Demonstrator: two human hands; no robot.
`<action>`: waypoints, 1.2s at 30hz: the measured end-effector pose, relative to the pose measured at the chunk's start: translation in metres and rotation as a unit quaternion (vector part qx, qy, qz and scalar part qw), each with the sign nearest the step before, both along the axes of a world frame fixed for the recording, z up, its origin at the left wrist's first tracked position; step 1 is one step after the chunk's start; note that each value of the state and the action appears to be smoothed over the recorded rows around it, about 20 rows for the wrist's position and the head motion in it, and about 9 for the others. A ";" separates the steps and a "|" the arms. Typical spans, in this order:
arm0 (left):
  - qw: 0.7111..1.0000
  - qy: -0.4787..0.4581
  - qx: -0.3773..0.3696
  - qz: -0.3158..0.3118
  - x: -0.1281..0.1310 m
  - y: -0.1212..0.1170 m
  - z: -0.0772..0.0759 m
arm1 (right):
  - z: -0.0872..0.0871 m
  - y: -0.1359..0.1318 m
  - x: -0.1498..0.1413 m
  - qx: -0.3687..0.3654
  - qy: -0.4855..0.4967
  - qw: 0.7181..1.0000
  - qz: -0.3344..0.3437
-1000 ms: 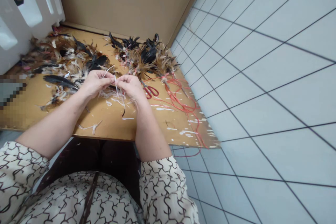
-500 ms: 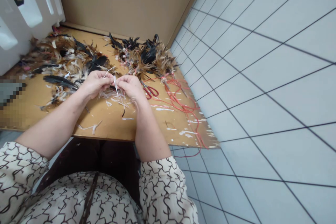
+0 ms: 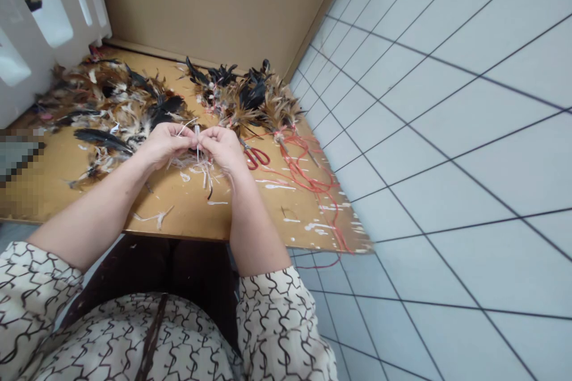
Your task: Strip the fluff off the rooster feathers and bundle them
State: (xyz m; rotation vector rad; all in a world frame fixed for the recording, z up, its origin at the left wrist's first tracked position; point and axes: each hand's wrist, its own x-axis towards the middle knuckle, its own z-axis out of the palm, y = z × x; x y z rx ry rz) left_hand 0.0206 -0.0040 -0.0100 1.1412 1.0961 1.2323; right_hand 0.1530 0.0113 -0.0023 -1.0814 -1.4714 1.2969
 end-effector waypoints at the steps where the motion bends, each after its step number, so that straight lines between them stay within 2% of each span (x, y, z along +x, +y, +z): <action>1: 1.000 0.006 -0.007 -0.001 0.000 0.000 0.000 | 0.000 0.000 0.000 0.001 0.001 1.000 -0.002; 9: 0.999 0.017 -0.025 -0.012 0.000 0.000 0.001 | -0.002 0.002 -0.001 0.021 -0.004 1.000 -0.005; 17: 1.000 0.011 -0.009 -0.010 0.000 0.000 0.001 | -0.002 0.001 -0.001 0.017 -0.008 1.000 -0.002; 26: 0.999 0.010 0.013 0.030 0.000 0.002 -0.001 | -0.005 0.003 0.002 0.014 -0.008 1.000 0.012; 36: 0.999 0.008 0.018 0.041 0.001 0.001 0.000 | -0.006 0.004 0.002 0.016 -0.038 0.999 0.008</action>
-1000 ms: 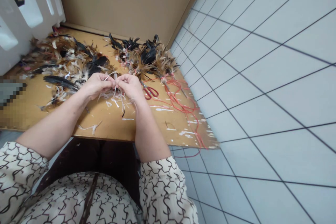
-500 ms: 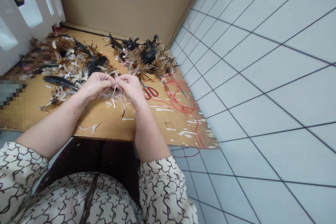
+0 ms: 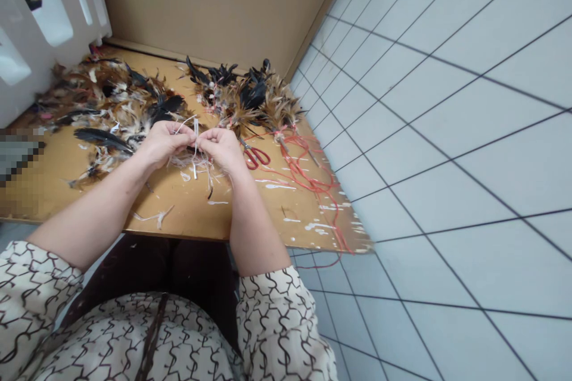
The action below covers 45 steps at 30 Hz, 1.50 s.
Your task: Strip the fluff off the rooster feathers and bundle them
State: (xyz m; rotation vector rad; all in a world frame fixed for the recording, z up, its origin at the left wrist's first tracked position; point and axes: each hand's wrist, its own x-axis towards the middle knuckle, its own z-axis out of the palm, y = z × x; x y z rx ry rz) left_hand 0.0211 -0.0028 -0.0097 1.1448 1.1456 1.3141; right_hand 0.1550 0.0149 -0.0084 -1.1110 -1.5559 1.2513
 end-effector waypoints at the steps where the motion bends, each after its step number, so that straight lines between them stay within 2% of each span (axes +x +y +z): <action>1: 1.000 -0.001 0.001 -0.001 0.000 0.000 0.000 | 0.000 0.000 0.000 -0.001 -0.001 1.000 0.002; 11: 1.000 -0.005 0.008 -0.013 -0.001 0.001 -0.003 | 0.001 -0.001 -0.001 0.007 -0.006 1.000 -0.006; 22: 0.999 0.012 -0.004 -0.033 -0.001 0.000 -0.001 | 0.002 -0.003 -0.002 0.004 -0.007 1.000 -0.005; 31: 0.997 0.014 -0.006 -0.076 -0.002 0.002 -0.003 | 0.001 -0.001 -0.002 -0.010 0.008 1.000 -0.007; 40: 0.992 0.009 -0.027 -0.122 -0.002 -0.002 0.003 | 0.001 -0.001 -0.003 -0.024 0.012 1.000 -0.009; 45: 0.990 -0.008 -0.034 -0.134 -0.004 0.000 0.000 | 0.004 -0.003 -0.004 -0.033 0.018 0.999 -0.001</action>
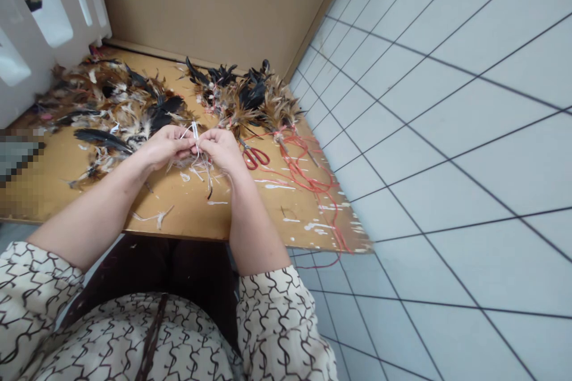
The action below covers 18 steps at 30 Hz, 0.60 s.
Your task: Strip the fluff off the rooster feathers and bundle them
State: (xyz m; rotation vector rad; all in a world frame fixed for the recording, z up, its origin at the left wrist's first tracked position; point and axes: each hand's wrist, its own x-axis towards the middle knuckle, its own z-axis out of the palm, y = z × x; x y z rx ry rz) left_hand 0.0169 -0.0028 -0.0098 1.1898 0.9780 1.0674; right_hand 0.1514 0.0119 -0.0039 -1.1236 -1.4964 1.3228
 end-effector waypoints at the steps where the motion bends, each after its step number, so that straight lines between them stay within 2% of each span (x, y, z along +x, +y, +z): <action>1: 1.000 -0.005 -0.001 -0.002 -0.001 0.000 -0.001 | 0.000 0.000 0.000 -0.003 0.007 1.000 0.004; 8: 0.997 -0.068 -0.006 -0.041 -0.006 0.001 0.000 | -0.003 0.006 0.008 -0.022 0.078 0.997 0.019; 14: 0.990 -0.137 -0.022 0.009 -0.013 0.003 0.006 | -0.002 0.012 0.015 -0.045 0.143 0.988 -0.046; 18: 0.983 -0.179 -0.020 0.045 -0.021 0.006 0.008 | 0.003 0.015 0.023 -0.071 0.228 0.967 -0.087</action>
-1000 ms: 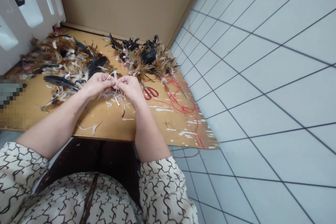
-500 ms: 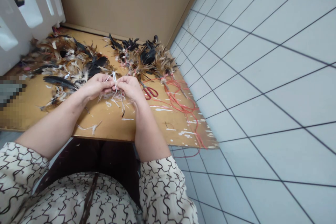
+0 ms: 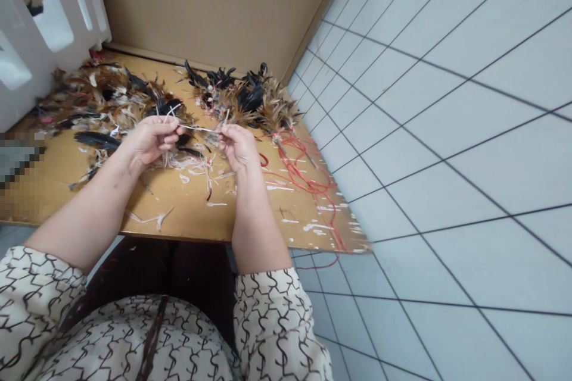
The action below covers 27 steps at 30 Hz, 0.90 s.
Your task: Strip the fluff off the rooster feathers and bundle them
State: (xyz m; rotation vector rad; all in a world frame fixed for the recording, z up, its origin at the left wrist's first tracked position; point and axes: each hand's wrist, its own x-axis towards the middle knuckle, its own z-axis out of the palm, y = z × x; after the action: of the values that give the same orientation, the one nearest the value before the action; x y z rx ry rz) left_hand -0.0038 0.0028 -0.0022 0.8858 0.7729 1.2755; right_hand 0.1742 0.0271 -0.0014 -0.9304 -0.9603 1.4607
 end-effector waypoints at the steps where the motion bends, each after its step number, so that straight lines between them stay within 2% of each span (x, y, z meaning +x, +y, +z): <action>1: 1.000 -0.012 0.003 0.008 -0.002 0.001 0.000 | 0.001 0.001 0.003 -0.002 0.026 1.000 -0.010; 4: 0.998 -0.043 0.011 0.033 -0.008 0.003 0.001 | 0.004 0.006 0.013 0.000 0.103 0.993 -0.050; 8: 0.996 -0.056 0.011 0.068 -0.013 0.004 0.002 | 0.005 0.012 0.029 0.011 0.193 0.971 -0.139; 10: 0.996 -0.049 0.010 0.079 -0.014 0.004 0.002 | 0.005 0.015 0.038 0.020 0.214 0.962 -0.167; 12: 0.996 -0.040 0.011 0.081 -0.014 0.004 0.003 | 0.005 0.017 0.043 0.034 0.210 0.963 -0.166; 16: 0.997 -0.004 0.008 0.078 -0.010 0.002 0.004 | 0.005 0.012 0.035 0.059 0.119 0.985 -0.108; 19: 0.997 0.040 0.006 0.063 -0.002 0.000 0.002 | 0.002 0.001 0.013 0.052 0.027 0.998 -0.010; 22: 0.996 0.074 0.008 0.049 0.009 -0.002 -0.003 | -0.004 -0.010 -0.008 0.035 -0.040 0.992 0.117; 24: 0.995 0.090 0.014 0.050 0.015 -0.003 -0.006 | -0.007 -0.014 -0.016 0.034 -0.067 0.985 0.157; 27: 0.993 0.110 0.027 0.043 0.021 -0.004 -0.009 | -0.010 -0.015 -0.019 0.039 -0.077 0.980 0.181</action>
State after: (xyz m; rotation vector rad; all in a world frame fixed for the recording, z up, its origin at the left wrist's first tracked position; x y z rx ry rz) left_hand 0.0172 -0.0016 -0.0113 1.0593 0.9621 1.2933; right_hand 0.1551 0.0125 -0.0117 -0.8504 -1.3461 1.6563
